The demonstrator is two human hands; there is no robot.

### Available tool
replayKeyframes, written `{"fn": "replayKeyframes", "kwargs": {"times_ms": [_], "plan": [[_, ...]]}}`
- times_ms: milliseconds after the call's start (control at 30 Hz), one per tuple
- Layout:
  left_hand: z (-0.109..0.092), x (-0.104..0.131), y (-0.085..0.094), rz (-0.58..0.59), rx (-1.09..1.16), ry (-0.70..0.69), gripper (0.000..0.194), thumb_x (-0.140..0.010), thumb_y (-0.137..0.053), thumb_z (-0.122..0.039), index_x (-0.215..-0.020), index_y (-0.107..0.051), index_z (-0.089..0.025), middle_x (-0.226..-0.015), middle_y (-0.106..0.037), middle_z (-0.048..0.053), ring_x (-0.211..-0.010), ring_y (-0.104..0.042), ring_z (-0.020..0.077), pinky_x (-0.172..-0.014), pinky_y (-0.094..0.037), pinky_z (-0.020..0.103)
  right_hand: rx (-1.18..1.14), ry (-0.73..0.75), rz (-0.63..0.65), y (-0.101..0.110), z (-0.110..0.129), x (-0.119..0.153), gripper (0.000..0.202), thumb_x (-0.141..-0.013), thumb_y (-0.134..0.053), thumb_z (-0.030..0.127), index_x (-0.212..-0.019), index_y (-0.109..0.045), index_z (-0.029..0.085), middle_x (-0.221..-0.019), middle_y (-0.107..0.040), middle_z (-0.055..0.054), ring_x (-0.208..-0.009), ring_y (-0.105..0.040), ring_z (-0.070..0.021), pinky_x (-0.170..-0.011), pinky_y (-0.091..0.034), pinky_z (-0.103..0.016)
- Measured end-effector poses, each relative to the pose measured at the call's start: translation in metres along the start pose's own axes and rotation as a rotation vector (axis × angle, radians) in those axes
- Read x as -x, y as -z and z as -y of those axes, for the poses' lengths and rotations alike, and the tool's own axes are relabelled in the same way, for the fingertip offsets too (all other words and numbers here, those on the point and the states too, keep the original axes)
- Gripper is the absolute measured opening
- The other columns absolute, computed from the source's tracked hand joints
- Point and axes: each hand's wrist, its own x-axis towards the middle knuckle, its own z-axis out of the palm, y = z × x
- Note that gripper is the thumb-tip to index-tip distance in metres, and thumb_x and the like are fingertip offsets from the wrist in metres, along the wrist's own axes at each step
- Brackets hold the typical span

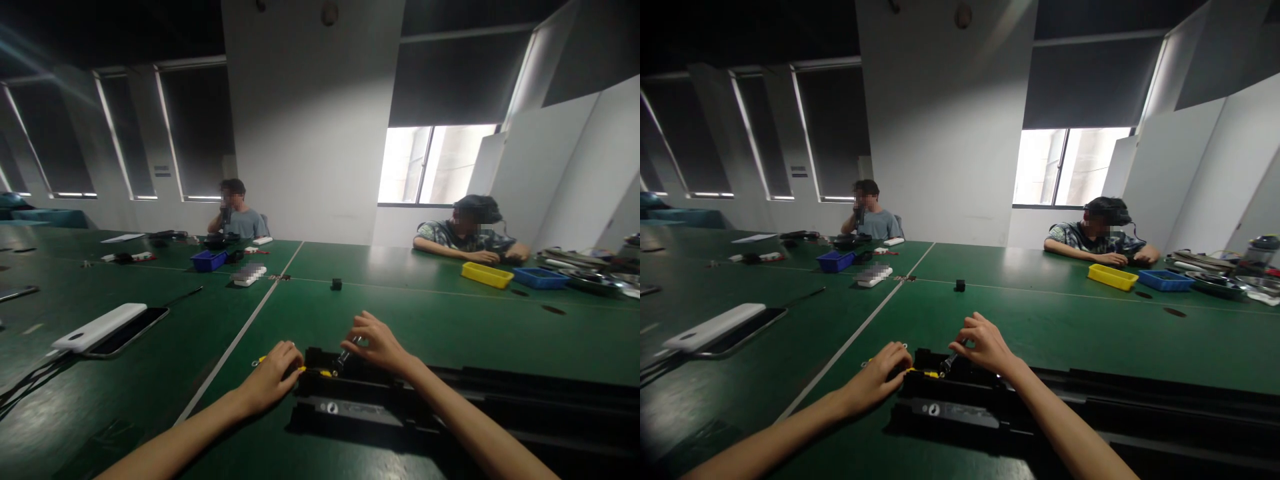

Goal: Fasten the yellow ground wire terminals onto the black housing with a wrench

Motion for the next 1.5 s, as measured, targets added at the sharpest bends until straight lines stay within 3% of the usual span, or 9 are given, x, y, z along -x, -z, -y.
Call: {"fn": "replayKeyframes", "kwargs": {"times_ms": [933, 1500], "plan": [[0.0005, 0.0013, -0.0005, 0.012, 0.009, 0.003, 0.008, -0.088, -0.049, -0.014, -0.093, -0.051, -0.019, -0.097, -0.051, 0.002, -0.09, -0.047, 0.0163, -0.078, -0.041, 0.026, -0.028, 0.054, -0.084, -0.0069, -0.0047, 0.0002, 0.021, -0.082, -0.064, 0.035, -0.069, -0.068, 0.02, -0.067, -0.055, -0.002, -0.071, -0.046, -0.0164, -0.064, -0.036, -0.026], [-0.0005, 0.0008, -0.0005, 0.011, -0.008, -0.006, 0.009, -0.087, -0.048, -0.012, -0.091, -0.051, -0.019, -0.096, -0.052, 0.003, -0.092, -0.047, 0.018, -0.08, -0.04, 0.029, -0.008, 0.057, -0.065, -0.0075, -0.0049, -0.0002, 0.02, -0.082, -0.065, 0.035, -0.069, -0.068, 0.02, -0.067, -0.056, -0.002, -0.07, -0.047, -0.016, -0.065, -0.036, -0.027]]}}
